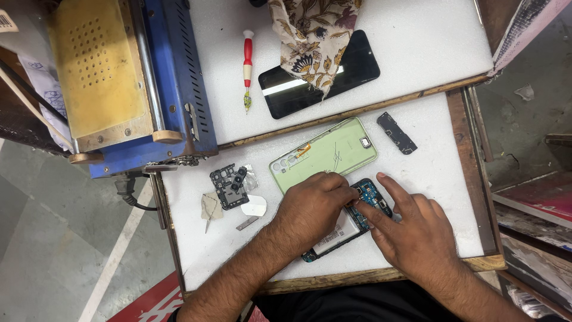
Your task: The person disassembles a smartphone, removes the motherboard, and wipes the screen assembly with a cloth. They then apply adhesive to the screen frame and attach the screen to the phone body.
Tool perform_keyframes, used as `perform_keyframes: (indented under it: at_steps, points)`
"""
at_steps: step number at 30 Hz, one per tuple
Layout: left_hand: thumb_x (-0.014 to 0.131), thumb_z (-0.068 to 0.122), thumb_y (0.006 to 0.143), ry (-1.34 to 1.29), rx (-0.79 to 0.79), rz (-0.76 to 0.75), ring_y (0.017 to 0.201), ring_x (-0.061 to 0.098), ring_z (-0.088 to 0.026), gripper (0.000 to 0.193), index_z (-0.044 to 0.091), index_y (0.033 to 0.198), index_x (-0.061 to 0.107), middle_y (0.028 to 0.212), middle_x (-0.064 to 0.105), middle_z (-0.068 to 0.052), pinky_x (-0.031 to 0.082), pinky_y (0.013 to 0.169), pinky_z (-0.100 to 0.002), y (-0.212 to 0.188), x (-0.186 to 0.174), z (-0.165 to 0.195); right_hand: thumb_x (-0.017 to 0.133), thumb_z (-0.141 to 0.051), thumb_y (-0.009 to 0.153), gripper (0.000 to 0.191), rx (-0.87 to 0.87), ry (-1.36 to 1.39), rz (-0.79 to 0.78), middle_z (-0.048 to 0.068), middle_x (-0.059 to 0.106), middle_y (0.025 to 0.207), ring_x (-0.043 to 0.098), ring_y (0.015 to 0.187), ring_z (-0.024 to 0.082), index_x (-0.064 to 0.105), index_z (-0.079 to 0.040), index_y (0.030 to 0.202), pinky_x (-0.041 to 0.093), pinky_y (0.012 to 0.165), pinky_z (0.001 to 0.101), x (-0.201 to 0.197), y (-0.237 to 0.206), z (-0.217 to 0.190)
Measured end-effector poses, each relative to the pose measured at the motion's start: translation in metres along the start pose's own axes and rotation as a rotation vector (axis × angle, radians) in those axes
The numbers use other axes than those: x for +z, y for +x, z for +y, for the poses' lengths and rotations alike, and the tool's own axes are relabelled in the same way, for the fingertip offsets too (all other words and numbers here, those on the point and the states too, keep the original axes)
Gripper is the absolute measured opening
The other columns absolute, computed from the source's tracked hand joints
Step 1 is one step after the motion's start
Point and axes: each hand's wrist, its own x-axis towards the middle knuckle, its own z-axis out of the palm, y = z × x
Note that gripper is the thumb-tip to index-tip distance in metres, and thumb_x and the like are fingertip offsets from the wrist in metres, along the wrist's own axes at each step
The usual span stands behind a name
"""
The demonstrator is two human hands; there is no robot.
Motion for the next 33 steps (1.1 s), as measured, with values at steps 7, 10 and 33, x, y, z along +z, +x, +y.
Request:
perform_keyframes:
  at_steps: [7, 10, 33]
  points:
    - [0.076, 0.004, 0.081, -0.027, -0.015, 0.012, 0.107, 0.069, -0.020, 0.034, 0.011, 0.115, 0.074, 0.108, 0.070, -0.004, 0.060, 0.087, -0.032, -0.001, -0.003, 0.003, 0.078, -0.025, 0.078, 0.056, 0.006, -0.036, -0.013, 0.014, 0.043, 0.146, 0.054, 0.084, 0.021, 0.067, -0.034, 0.133, 0.050, 0.070, 0.0378, -0.002, 0.002, -0.003]
    - [0.074, 0.001, 0.081, -0.072, -0.019, 0.111, 0.103, 0.071, -0.022, 0.038, 0.008, 0.118, 0.072, 0.110, 0.072, -0.006, 0.061, 0.086, -0.034, -0.008, -0.011, 0.002, 0.079, -0.026, 0.077, 0.057, 0.018, -0.045, -0.016, 0.015, 0.043, 0.146, 0.054, 0.084, 0.021, 0.067, -0.034, 0.133, 0.050, 0.070, 0.0376, -0.004, 0.004, -0.006]
    - [0.077, 0.004, 0.083, -0.036, -0.045, 0.386, 0.096, 0.073, -0.024, 0.036, 0.006, 0.118, 0.071, 0.109, 0.072, -0.010, 0.063, 0.077, -0.034, -0.065, -0.002, 0.002, 0.063, 0.003, 0.084, 0.036, 0.222, 0.483, 0.152, 0.015, 0.060, 0.142, 0.074, 0.088, 0.015, 0.071, -0.009, 0.117, 0.063, 0.066, 0.0255, -0.010, 0.003, 0.003]
